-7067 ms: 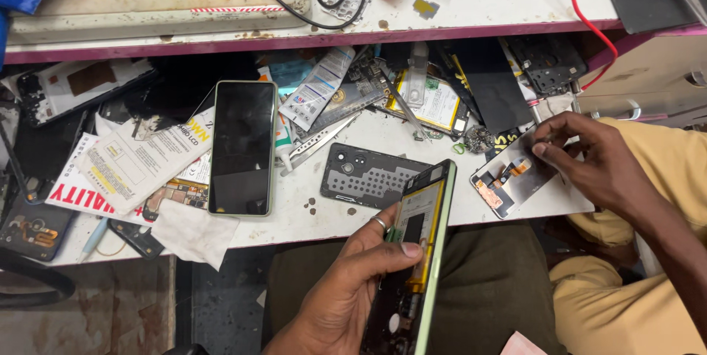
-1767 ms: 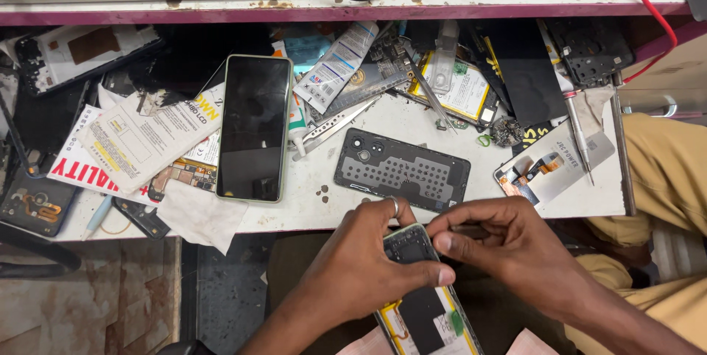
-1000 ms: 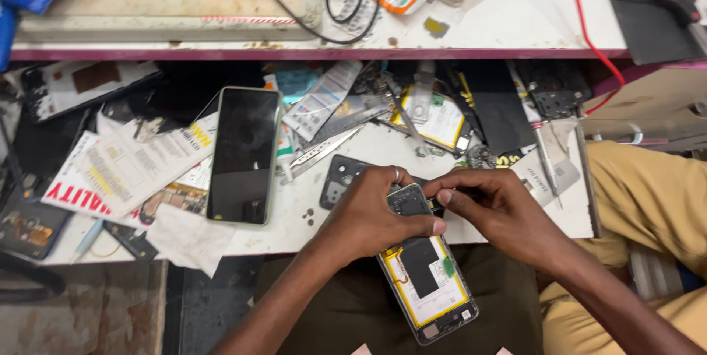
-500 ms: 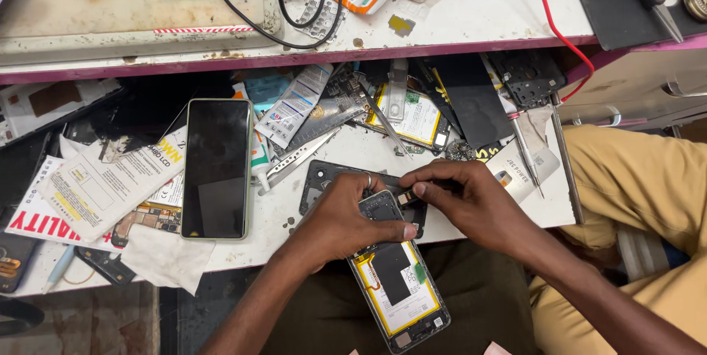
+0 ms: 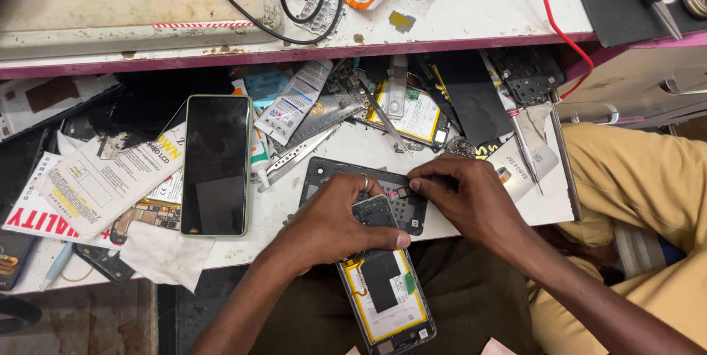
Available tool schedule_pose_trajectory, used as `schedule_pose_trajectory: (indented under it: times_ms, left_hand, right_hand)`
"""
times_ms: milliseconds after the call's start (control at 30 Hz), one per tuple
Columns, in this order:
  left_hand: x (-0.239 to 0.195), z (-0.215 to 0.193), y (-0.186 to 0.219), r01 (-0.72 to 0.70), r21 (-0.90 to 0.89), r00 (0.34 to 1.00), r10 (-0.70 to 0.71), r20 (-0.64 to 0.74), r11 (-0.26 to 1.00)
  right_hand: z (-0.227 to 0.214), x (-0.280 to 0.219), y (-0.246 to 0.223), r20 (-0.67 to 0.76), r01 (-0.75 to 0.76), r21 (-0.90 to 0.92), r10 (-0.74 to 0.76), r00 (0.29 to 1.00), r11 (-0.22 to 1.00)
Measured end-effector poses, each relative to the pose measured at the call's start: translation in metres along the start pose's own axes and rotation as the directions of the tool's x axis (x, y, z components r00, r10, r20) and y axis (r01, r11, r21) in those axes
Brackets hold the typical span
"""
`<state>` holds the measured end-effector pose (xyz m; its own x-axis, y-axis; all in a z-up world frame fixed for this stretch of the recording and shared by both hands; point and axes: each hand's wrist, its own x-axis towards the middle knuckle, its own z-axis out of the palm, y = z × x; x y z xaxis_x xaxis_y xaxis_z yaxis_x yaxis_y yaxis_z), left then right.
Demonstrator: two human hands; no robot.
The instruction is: The person uses a screwdriver to remove screws from the back of a disassembled smartphone. They then use their fingers to peel off a protective film from the phone's back cover and place it on the workbench.
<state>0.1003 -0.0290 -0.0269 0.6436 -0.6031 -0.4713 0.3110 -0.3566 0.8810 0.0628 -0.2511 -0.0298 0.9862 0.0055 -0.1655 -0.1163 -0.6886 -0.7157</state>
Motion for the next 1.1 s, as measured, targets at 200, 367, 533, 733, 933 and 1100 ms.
schedule_pose_trajectory:
  times_ms: [200,367,533,733,933,1100]
  left_hand:
    - [-0.01,-0.005,0.007,-0.075,-0.059,0.995,0.079,0.058,0.995]
    - [-0.023,-0.009,0.013,-0.251,-0.123,0.958,0.264,0.11,0.96]
    - [-0.049,-0.003,0.007,-0.324,-0.263,0.915,0.372,0.158,0.909]
    - [-0.068,0.014,-0.005,-0.249,-0.644,0.954,0.299,-0.034,0.723]
    - [-0.068,0.061,-0.012,-0.262,-0.844,0.952,-0.016,-0.304,0.468]
    - [-0.067,0.104,-0.007,-0.225,-0.908,0.963,-0.061,-0.263,0.354]
  right_hand:
    - [-0.002,-0.005,0.014,-0.046,-0.014,0.01,0.015,0.999,1.0]
    - [-0.024,-0.04,-0.009,0.376,-0.265,0.31,0.139,0.916,0.913]
    - [-0.009,-0.109,-0.007,0.565,-0.332,0.391,0.06,0.823,0.859]
    - [0.018,-0.143,0.016,0.151,0.102,-0.052,-0.093,0.984,0.993]
    - [0.019,-0.14,0.007,-0.156,0.437,-0.314,-0.5,0.852,0.843]
    - [0.02,-0.145,-0.003,-0.171,0.354,-0.377,-0.44,0.882,0.856]
